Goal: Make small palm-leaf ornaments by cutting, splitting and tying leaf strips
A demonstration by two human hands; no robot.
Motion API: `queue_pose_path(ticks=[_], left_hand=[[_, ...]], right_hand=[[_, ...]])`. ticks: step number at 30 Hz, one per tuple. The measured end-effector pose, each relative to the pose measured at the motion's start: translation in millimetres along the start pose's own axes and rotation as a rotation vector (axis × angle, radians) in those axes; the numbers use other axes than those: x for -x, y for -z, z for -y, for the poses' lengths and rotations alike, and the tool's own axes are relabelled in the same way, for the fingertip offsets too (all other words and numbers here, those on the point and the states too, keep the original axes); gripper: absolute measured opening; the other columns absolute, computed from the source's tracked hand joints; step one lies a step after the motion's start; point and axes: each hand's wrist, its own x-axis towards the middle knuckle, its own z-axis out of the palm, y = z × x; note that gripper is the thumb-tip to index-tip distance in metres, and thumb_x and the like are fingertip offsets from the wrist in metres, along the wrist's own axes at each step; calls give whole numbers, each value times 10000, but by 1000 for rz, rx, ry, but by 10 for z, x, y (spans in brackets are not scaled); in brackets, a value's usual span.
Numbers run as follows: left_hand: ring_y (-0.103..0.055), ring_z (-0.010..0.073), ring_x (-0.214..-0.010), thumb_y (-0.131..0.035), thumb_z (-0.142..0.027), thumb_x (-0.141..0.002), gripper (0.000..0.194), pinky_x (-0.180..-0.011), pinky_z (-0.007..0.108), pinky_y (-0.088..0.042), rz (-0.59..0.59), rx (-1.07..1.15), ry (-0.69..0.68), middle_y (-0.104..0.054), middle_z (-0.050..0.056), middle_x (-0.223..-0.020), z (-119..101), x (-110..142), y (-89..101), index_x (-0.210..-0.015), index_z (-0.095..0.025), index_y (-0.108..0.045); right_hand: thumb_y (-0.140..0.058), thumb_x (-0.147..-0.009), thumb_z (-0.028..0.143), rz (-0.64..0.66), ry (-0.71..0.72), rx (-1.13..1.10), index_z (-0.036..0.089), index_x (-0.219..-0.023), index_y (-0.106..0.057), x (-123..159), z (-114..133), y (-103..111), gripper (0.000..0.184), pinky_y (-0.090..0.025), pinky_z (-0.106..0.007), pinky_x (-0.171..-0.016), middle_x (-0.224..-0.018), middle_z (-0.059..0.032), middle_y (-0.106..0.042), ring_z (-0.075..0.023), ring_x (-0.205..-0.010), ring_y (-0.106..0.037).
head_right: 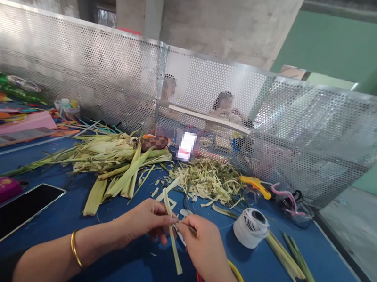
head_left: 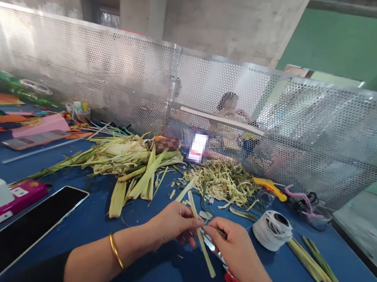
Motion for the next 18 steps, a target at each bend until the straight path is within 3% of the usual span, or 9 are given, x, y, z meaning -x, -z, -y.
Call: queue_pose_path(ticks=[3,8,10,12,14,18], left_hand=[[-611,115,-538,-719,-490,-623,381,-466,200,-351,17,59,45,-671,47,-702,-20,17,1,-755,-136,-661],[-564,102,-485,-746,-454,-586,359,-429,199,-304,-25,74,45,-647,42,-645,32,-16,-11,-722,-132,-664],[-554,101,-478,-728,-428,-608,317,-429,202,-298,-46,49,45,-639,40,-623,42,-20,-20,-702,-132,-665],[-550,104,-472,-702,-401,-631,274,-433,206,-299,-53,-9,39,-623,34,-587,34,-3,-40,-667,-131,-663],[-542,105,-457,-678,-373,-643,235,-437,206,-301,-18,-76,26,-595,12,-535,20,34,-77,-637,-139,-662],[-499,89,-415,-629,-329,-662,226,-448,197,-311,85,-176,8,-532,-35,-450,33,109,-183,-509,-167,-592]], right_hand=[[-486,-837,395,-68,43,96,195,-605,-551,2,-10,-5,313,-294,-226,-487,-527,28,-460,-126,-537,-402],[-502,-838,401,-44,15,130,200,-583,-546,-18,-59,32,328,-295,-235,-486,-503,34,-462,-127,-516,-408],[-488,-849,403,-122,18,114,203,-629,-591,-31,-82,77,315,-338,-242,-509,-556,14,-527,-142,-550,-466],[-482,-853,417,-274,75,106,206,-742,-657,-38,-86,116,296,-389,-260,-561,-725,-36,-617,-180,-681,-546],[-502,-840,432,-339,129,97,215,-848,-688,-36,-57,122,286,-418,-281,-616,-873,-68,-641,-215,-810,-572],[-549,-786,414,-77,47,-86,190,-798,-665,-15,57,23,252,-423,-266,-623,-705,-16,-616,-167,-669,-552]])
